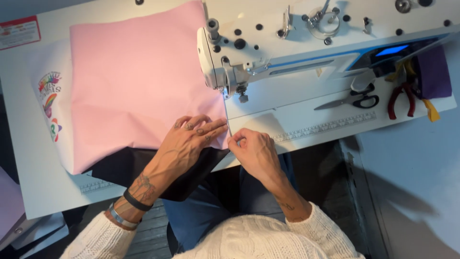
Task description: Sewing pink fabric pieces using an industrial sewing machine.
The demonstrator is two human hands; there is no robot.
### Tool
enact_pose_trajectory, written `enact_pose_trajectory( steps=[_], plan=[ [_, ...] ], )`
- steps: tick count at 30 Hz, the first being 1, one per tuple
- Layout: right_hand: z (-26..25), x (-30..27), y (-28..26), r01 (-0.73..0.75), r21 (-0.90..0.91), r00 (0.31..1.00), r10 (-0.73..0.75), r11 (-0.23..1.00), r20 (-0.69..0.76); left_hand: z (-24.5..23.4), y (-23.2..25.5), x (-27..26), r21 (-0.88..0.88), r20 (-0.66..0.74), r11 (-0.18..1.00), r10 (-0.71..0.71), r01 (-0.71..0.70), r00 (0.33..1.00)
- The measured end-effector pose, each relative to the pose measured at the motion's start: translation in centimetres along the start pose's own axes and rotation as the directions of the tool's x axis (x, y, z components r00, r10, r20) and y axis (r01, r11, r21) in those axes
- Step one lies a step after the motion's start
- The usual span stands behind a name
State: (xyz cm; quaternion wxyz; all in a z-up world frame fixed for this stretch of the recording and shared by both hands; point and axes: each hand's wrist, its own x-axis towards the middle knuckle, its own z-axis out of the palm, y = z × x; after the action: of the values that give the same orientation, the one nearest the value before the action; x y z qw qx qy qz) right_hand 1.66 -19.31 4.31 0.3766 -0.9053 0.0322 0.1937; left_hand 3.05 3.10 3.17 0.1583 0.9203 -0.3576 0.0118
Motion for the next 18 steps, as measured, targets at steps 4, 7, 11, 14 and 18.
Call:
enact_pose_trajectory(
  steps=[4,7,11,14,18],
  plan=[
    [0.2,-1.4,0.9,0.232,-0.044,0.946,-0.236,0.972,-0.222,-0.3,1.1,-0.1,0.012,-0.047,1.0,0.022,-0.022,0.999],
    [1.5,-1.2,2.8,0.5,-0.353,0.726,-0.605,0.791,-0.328,0.4,1.4,-0.9,0.058,-0.102,0.998,0.012,-0.007,0.995],
    [1.9,-0.6,4.1,0.525,-0.581,0.633,-0.742,0.622,-0.221,1.7,1.2,-1.4,0.032,-0.056,0.996,-0.08,0.082,0.995],
    [0.8,-0.4,3.4,0.574,-0.605,0.597,-0.788,0.552,-0.152,1.4,0.7,-0.8,-0.018,-0.035,0.994,-0.104,0.103,0.994],
    [-1.1,-0.7,1.7,0.644,-0.6,0.575,-0.818,0.475,-0.03,0.4,-0.8,1.7,-0.059,-0.127,0.998,-0.039,0.032,0.991]
  ],
)
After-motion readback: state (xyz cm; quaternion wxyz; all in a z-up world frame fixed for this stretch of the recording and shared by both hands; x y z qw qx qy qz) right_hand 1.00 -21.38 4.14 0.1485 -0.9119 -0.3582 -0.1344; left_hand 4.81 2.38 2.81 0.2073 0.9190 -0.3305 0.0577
